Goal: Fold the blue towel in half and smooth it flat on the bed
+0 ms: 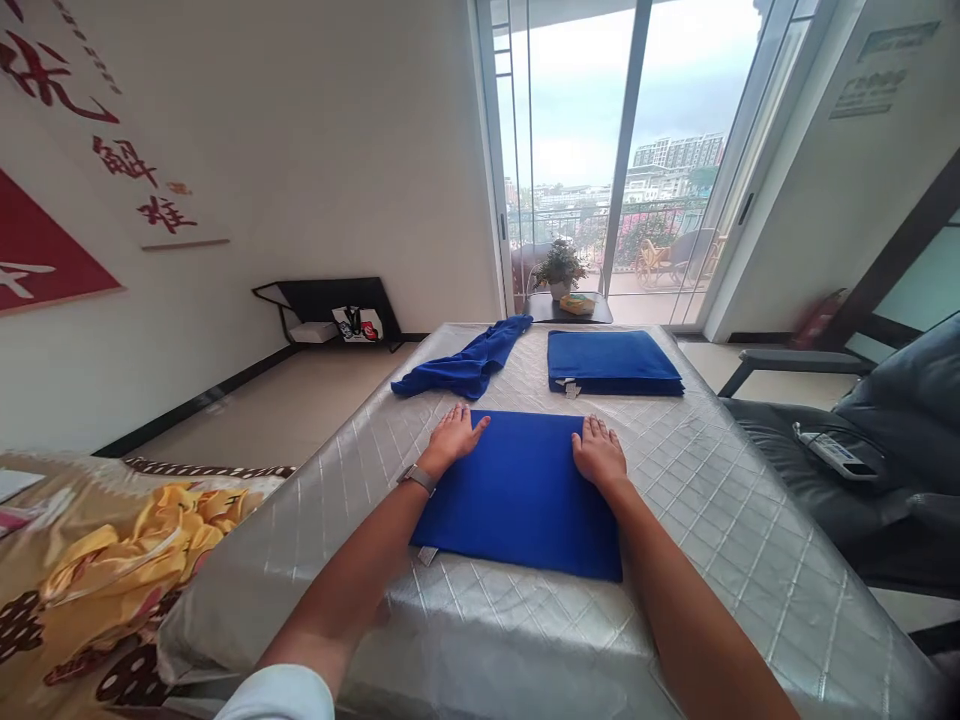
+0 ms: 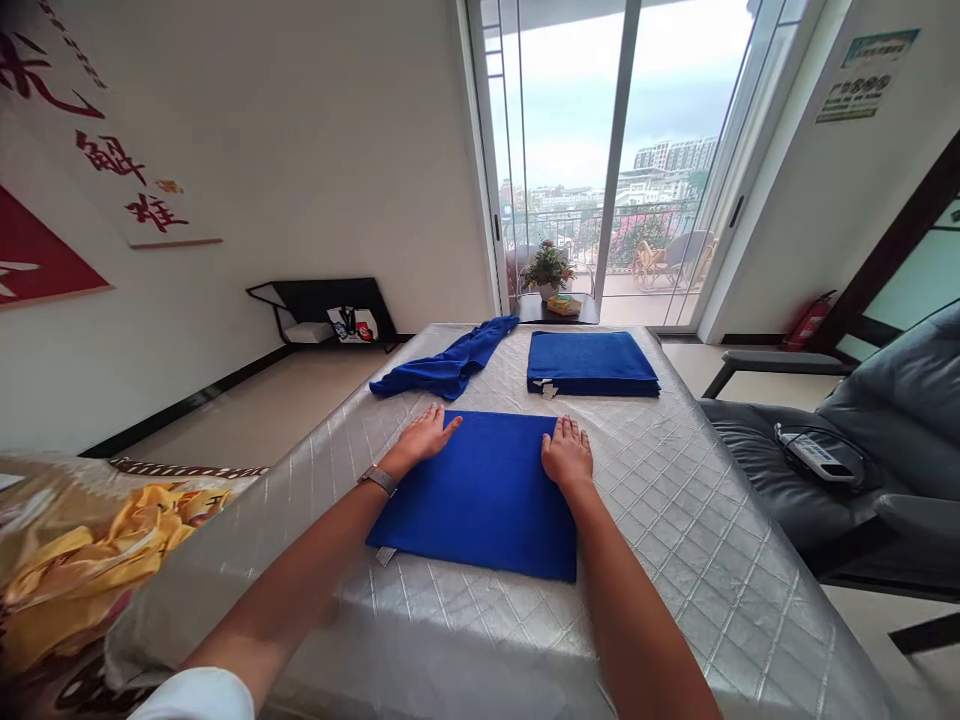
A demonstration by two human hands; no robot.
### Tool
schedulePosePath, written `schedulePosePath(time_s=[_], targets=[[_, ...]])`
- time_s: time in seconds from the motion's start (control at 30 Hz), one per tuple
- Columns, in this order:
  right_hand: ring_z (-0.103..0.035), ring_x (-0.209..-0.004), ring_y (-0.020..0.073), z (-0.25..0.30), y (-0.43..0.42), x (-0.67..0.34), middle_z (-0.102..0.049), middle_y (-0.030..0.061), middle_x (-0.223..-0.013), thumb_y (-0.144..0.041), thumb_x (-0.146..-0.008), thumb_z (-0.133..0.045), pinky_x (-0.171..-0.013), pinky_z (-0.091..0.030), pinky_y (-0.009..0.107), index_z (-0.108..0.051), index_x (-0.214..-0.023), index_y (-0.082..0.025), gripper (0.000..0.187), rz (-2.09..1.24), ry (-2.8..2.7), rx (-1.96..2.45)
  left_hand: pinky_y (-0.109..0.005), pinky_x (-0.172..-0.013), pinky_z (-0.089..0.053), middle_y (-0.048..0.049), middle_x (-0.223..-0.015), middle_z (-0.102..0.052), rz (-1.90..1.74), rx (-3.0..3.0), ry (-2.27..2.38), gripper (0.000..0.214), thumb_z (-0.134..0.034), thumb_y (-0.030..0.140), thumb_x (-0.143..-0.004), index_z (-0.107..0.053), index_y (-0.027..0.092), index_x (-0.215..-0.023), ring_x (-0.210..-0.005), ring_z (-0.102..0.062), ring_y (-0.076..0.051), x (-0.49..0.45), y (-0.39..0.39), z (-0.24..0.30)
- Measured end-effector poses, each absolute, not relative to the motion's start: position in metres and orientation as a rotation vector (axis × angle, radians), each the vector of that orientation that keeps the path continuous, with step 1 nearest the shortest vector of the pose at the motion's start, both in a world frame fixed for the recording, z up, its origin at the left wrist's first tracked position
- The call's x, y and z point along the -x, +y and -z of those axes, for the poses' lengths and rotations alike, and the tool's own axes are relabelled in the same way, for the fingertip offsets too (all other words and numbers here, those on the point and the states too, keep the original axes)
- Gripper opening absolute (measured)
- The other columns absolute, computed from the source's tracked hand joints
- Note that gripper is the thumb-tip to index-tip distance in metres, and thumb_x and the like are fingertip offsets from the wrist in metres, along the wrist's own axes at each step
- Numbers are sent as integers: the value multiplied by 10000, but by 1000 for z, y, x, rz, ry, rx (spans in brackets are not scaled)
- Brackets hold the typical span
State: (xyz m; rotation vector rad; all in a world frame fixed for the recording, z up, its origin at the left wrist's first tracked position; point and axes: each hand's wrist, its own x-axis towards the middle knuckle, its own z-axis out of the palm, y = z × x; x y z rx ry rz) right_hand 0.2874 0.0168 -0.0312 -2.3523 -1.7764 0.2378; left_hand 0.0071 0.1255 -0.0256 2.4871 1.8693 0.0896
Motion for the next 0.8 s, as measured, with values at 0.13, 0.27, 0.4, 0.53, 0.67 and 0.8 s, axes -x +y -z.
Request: schedulePosePath(time_s=[0.13, 0.27, 0.4, 0.53, 0.67, 0.8], targets=[[-143, -1528, 210, 33, 17, -286, -199, 130, -1656, -388, -1025, -181, -1232, -74, 376, -222, -1581, -36, 659, -211, -1766, 2338, -399, -1206, -240, -208, -1562, -385, -210, -2728, 1520, 795, -133, 635, -1024, -426, 58, -1486, -1475, -319, -273, -77, 104, 24], [-166, -1523, 215, 33, 13, -288, -215, 131, -1652, -329, -1015, -213, -1229, -102, 377, -244, -1577, -42, 632, -152, -1806, 2343, -397, -1189, -286, -194, -1508, -474, -444, -2835, 1126, 685, -187, 565, -1052, -482, 93, -1450, -1437, -394, -255, -156, 80, 33], [-167, -1524, 210, 32, 9, -289, -194, 107, -1661, -230, -985, -254, -1223, -123, 360, -243, -1586, -81, 619, -117, -1880, 2346, -427, -1170, -324, -169, -1491, -503, -531, -2847, 977, 580, -179, 460, -1074, -476, 142, -1458, -1421, -419, -243, -193, 72, 43], [-176, -1522, 215, 31, 11, -288, -216, 129, -1653, -260, -1003, -197, -1223, -119, 366, -251, -1580, -60, 613, -128, -1853, 2352, -451, -1204, -267, -147, -1541, -446, -443, -2827, 1063, 590, -183, 485, -1065, -441, 168, -1490, -1466, -342, -247, -179, 80, 51], [-176, -1521, 215, 31, 15, -287, -221, 138, -1649, -359, -1019, -178, -1227, -100, 372, -243, -1574, -29, 649, -150, -1810, 2359, -457, -1226, -215, -146, -1582, -378, -400, -2748, 1248, 675, -177, 561, -1045, -380, 141, -1533, -1489, -289, -263, -143, 92, 51], [-178, -1520, 210, 31, 15, -287, -211, 114, -1654, -376, -1020, -180, -1227, -101, 367, -247, -1577, -45, 652, -170, -1798, 2364, -456, -1237, -182, -125, -1600, -345, -330, -2670, 1397, 690, -168, 582, -1036, -355, 161, -1550, -1502, -255, -258, -103, 105, 45]])
